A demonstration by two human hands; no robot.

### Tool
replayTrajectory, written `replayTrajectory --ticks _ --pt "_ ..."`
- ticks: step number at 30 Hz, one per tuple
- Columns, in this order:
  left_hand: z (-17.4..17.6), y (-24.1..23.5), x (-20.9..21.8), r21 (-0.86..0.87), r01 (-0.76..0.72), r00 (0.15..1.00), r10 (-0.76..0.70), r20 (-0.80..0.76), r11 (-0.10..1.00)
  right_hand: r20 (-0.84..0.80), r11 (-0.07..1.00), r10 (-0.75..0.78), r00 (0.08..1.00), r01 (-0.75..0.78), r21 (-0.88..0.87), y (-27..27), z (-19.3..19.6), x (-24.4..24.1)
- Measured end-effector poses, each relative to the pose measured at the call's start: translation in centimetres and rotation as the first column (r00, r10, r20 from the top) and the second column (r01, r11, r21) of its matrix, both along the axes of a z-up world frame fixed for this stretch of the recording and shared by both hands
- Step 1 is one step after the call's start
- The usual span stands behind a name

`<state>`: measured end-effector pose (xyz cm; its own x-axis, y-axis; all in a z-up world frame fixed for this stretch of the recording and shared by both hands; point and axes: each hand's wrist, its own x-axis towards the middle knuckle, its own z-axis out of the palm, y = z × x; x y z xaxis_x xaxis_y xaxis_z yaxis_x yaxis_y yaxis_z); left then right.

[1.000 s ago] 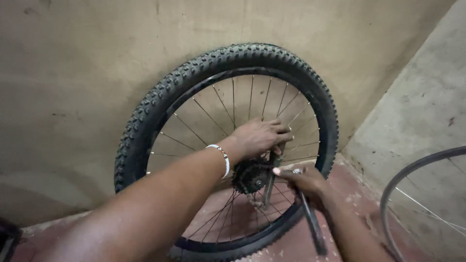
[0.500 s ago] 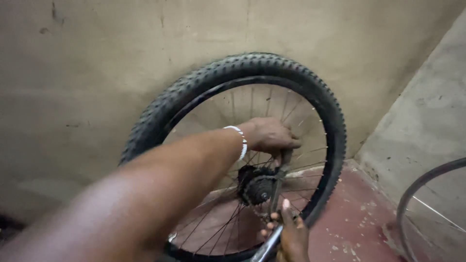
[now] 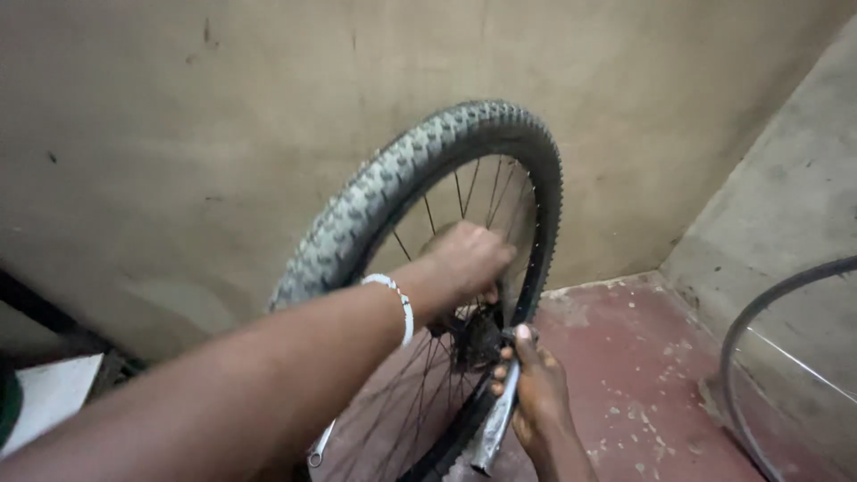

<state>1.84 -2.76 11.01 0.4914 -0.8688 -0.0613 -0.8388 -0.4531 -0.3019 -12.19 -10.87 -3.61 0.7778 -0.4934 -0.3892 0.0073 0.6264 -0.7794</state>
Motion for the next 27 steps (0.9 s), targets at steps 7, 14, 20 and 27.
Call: replayTrajectory --ticks 7,14,20,27 --pt "-3.2 1.6 -3.5 -0.25 -0.054 0.99 0.085 0.115 0.967 -0.199 0.996 0.021 0.98 -0.038 -0.086 0.0 1.6 -4.0" --pt "-2.6 6.1 -10.4 -0.209 -0.46 0.872 0.395 -0.289 0.863 -0.228 0.975 0.214 0.95 -0.223 -0.016 -1.6 1.6 -6.6" --pt "-8.0 9.3 -10.4 -0.315 -0.42 0.903 0.426 -0.054 0.851 -0.329 0.932 0.291 0.898 -0.344 -0.115 0.1 2.7 -8.1" --pt "-9.7 7.7 -8.7 -0.205 -0.481 0.853 0.509 0.114 0.852 -0.439 0.847 0.285 0.852 -0.438 -0.301 0.2 0.0 -6.5"
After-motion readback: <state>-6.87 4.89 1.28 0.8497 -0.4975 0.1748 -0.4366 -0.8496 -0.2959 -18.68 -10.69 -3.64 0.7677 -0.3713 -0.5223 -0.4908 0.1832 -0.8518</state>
